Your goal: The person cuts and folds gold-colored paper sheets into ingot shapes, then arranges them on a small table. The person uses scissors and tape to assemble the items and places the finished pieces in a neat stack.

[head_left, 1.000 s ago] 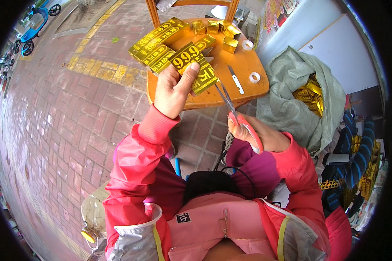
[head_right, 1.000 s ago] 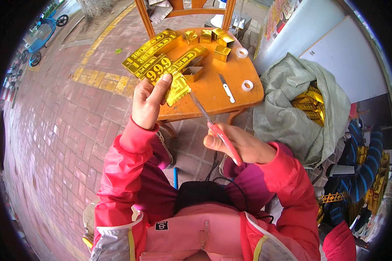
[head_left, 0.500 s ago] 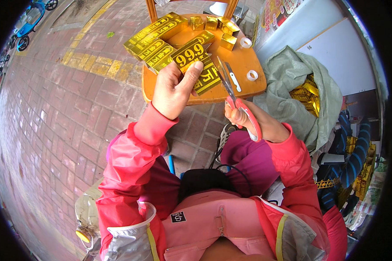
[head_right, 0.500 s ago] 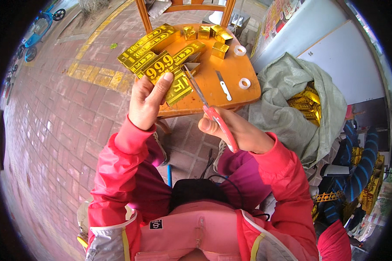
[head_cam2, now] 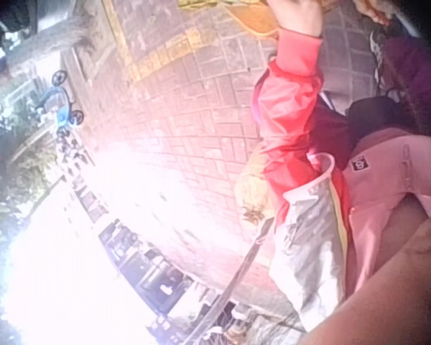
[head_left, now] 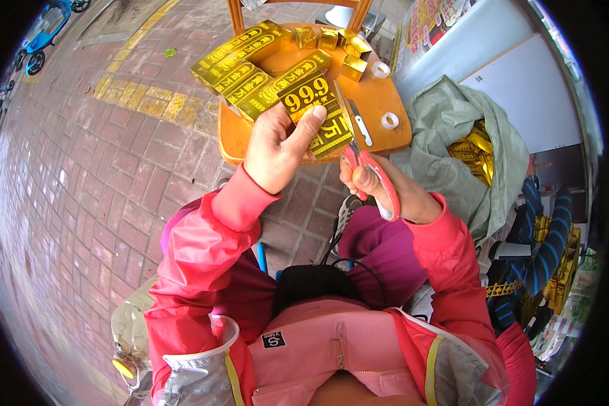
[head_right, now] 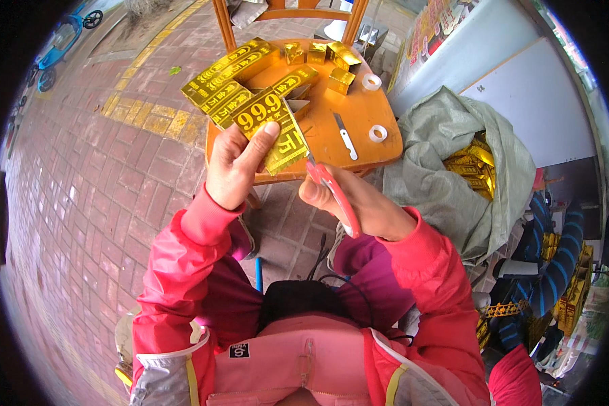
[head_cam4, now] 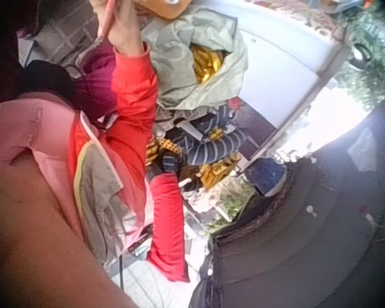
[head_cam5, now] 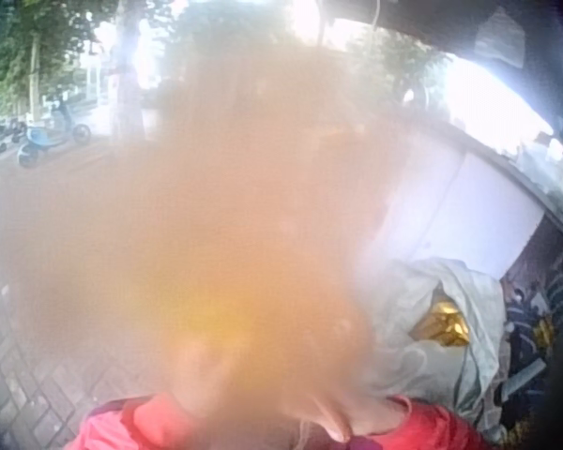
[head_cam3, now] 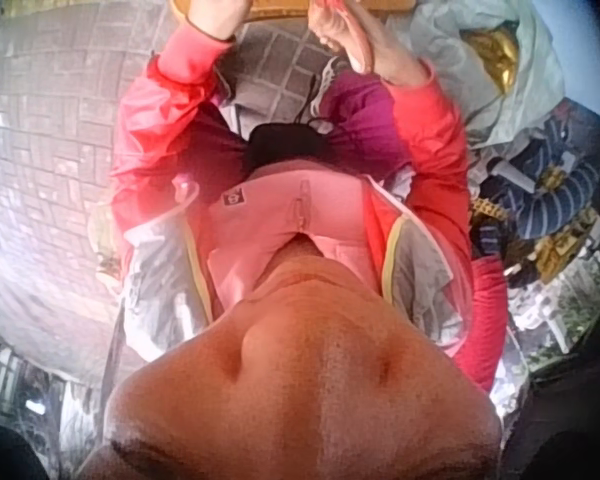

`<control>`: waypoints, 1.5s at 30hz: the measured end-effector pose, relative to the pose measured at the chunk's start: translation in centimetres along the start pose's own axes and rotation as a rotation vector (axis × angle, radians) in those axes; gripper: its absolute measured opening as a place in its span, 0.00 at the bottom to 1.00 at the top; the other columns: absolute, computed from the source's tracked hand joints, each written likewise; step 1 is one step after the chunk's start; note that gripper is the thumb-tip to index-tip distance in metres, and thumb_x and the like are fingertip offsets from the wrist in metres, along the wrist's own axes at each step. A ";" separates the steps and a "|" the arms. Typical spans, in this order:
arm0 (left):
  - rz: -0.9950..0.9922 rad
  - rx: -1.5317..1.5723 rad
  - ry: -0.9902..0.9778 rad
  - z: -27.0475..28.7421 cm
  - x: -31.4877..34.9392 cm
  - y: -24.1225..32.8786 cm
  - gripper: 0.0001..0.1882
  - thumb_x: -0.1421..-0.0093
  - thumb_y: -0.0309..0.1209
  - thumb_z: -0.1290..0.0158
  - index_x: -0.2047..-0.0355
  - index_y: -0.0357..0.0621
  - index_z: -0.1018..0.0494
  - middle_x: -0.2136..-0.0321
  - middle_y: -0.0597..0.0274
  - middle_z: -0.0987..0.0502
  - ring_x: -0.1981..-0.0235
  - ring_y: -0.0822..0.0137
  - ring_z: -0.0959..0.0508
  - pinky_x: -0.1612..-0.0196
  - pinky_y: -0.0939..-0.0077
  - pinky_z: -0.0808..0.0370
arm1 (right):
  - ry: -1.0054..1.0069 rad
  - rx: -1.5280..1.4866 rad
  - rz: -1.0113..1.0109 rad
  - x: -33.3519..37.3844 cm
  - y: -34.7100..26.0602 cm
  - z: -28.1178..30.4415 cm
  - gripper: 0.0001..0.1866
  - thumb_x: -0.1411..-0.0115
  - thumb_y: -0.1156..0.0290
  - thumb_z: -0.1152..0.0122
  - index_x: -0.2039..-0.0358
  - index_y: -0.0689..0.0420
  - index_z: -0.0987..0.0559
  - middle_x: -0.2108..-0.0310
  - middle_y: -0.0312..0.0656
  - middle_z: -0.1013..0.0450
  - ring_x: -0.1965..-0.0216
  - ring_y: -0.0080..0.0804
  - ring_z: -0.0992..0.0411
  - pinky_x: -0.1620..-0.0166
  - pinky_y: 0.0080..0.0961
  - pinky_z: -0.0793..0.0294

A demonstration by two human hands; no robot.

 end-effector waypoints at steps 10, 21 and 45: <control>-0.054 -0.038 -0.011 -0.5 0.2 0.5 0.10 0.33 0.33 0.52 0.60 0.37 0.30 0.75 0.70 0.26 0.80 0.82 0.31 0.78 0.85 0.33 | 0.056 0.232 0.066 0.2 -0.2 0.8 0.24 0.38 0.47 0.46 0.70 0.59 0.33 0.78 0.36 0.39 0.76 0.25 0.42 0.71 0.25 0.39; 0.037 0.139 0.007 -0.8 0.5 -0.4 0.10 0.33 0.32 0.53 0.58 0.37 0.30 0.71 0.70 0.25 0.75 0.83 0.29 0.74 0.86 0.31 | 0.154 0.438 0.196 0.3 -2.0 1.3 0.27 0.38 0.46 0.46 0.75 0.61 0.33 0.85 0.42 0.39 0.82 0.37 0.39 0.74 0.32 0.38; 0.110 0.200 -0.049 -1.1 0.5 -0.8 0.11 0.33 0.33 0.52 0.57 0.37 0.30 0.70 0.69 0.23 0.74 0.82 0.26 0.75 0.87 0.31 | 0.206 0.484 0.227 0.5 -2.7 1.0 0.25 0.38 0.49 0.46 0.74 0.62 0.32 0.83 0.48 0.37 0.80 0.49 0.36 0.74 0.38 0.40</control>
Point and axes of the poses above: each hand's wrist, its own x-axis away from the middle knuckle, its own z-axis out of the back of the hand, y = z × x, the point moved 10 cm from there along -x, towards the middle knuckle
